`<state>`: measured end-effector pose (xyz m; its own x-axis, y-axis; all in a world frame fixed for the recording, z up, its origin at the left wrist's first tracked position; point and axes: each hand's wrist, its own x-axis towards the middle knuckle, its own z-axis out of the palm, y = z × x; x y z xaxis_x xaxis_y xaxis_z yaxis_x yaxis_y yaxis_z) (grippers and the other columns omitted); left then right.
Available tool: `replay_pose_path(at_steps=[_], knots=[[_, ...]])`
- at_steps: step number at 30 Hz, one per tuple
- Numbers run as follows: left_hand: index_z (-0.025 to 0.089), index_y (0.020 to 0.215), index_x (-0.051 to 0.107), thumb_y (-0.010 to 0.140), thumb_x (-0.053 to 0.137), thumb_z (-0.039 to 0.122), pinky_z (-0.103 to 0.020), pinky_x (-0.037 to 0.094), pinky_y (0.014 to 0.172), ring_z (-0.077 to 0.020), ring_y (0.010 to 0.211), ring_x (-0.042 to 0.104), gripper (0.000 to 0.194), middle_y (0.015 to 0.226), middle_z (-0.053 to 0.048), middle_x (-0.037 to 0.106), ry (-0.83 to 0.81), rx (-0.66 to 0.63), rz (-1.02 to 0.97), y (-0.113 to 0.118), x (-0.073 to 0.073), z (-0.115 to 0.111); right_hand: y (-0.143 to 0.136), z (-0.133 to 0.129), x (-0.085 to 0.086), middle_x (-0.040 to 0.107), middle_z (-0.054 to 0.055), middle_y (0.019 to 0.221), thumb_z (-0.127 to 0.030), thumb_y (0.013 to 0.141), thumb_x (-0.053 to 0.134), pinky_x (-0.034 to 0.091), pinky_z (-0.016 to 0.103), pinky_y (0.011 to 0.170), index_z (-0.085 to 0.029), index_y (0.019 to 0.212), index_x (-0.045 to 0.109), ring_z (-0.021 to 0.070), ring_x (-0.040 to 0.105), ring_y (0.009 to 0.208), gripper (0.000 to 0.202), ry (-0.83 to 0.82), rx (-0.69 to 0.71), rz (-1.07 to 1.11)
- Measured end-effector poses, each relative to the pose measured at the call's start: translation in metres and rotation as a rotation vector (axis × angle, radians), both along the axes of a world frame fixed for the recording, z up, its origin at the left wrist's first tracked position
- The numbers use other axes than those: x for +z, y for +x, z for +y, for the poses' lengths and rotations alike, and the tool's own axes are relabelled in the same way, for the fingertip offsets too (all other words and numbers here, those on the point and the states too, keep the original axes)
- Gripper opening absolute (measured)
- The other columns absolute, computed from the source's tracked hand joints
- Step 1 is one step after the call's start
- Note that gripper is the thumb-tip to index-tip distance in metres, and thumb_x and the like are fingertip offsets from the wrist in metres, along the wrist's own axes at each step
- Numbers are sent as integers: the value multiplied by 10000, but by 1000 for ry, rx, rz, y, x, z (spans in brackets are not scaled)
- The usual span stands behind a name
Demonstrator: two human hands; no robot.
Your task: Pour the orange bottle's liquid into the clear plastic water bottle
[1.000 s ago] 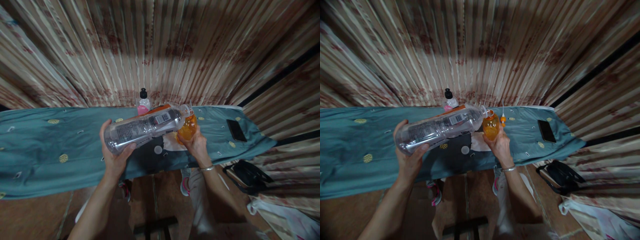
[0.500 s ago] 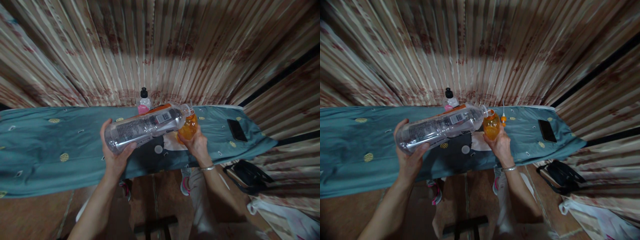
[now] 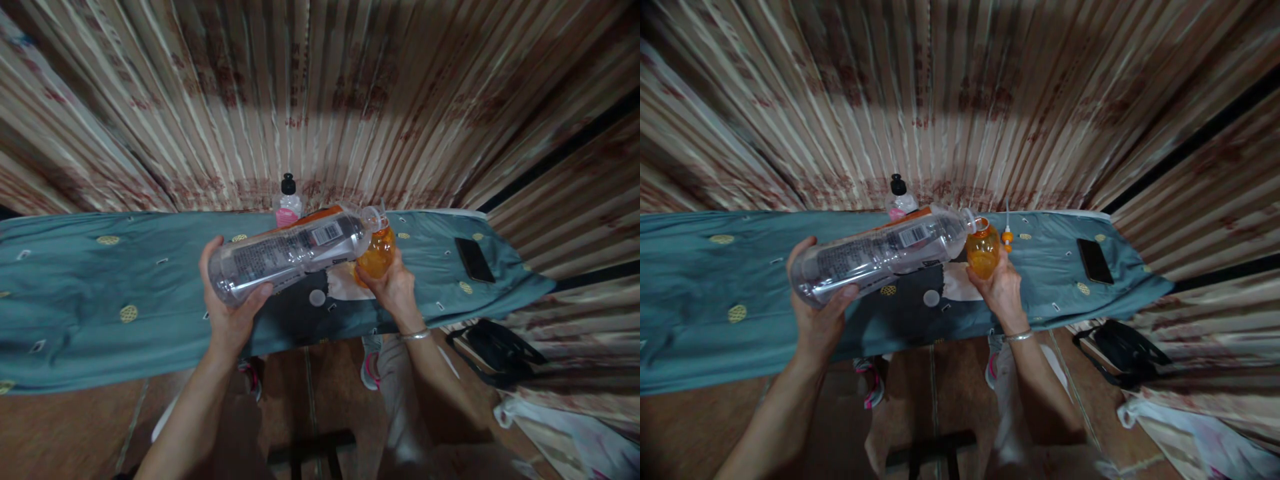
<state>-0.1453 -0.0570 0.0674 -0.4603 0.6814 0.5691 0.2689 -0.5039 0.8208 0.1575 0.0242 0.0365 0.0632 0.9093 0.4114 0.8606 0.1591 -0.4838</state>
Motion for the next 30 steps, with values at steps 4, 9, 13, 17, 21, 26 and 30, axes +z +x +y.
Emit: replay_pose_path(at_steps=[4, 9, 13, 17, 21, 26, 30], knots=[[289, 1498, 561, 723, 945, 566, -473, 609, 930, -288, 1035, 710, 908, 1190, -60, 712, -8, 4, -1, 1, 2, -1, 1, 0, -1, 807, 187, 1025, -783, 863, 645, 606, 423, 760, -97, 1425, 536, 337, 777, 881, 895, 17, 5, -11], [282, 1483, 570, 712, 941, 604, -478, 607, 932, -286, 1027, 709, 914, 1185, -69, 722, -29, 19, -10, 4, 7, -3, 1, 0, -2, 802, 178, 998, -791, 872, 644, 597, 417, 746, -102, 1415, 539, 331, 768, 855, 883, 24, 10, -12], [302, 1463, 594, 714, 948, 584, -447, 607, 898, -269, 999, 701, 875, 1165, -51, 723, -13, 24, -7, 4, 8, -2, 1, 0, -2, 804, 180, 995, -827, 856, 619, 596, 413, 745, -97, 1411, 540, 333, 771, 857, 921, 15, 5, -10], [294, 1482, 578, 703, 961, 563, -432, 599, 898, -264, 1008, 694, 908, 1173, -50, 716, 1, 6, -17, 2, 3, -1, 1, 0, -1, 806, 189, 1000, -842, 849, 602, 599, 408, 740, -95, 1415, 537, 336, 778, 861, 940, 0, -4, -15], [299, 1498, 552, 696, 935, 642, -446, 603, 914, -272, 1021, 698, 952, 1185, -62, 699, -26, 36, 30, 0, 1, -1, 1, 0, 0, 810, 194, 1018, -822, 845, 633, 602, 411, 752, -85, 1435, 530, 335, 780, 864, 950, -8, -2, -4], [288, 1497, 551, 720, 920, 629, -456, 607, 944, -275, 1040, 707, 926, 1204, -66, 711, -35, 33, 24, 2, 4, -2, 1, 0, 0, 811, 195, 1039, -830, 848, 635, 604, 416, 779, -87, 1423, 545, 335, 781, 887, 944, 6, 13, 21], [290, 1490, 553, 728, 909, 658, -434, 625, 917, -267, 1014, 714, 919, 1180, -58, 713, -35, 51, 42, 3, 6, -2, 1, 0, 0, 807, 197, 1038, -857, 847, 617, 604, 415, 779, -88, 1423, 541, 333, 777, 892, 964, 5, 15, 29]])
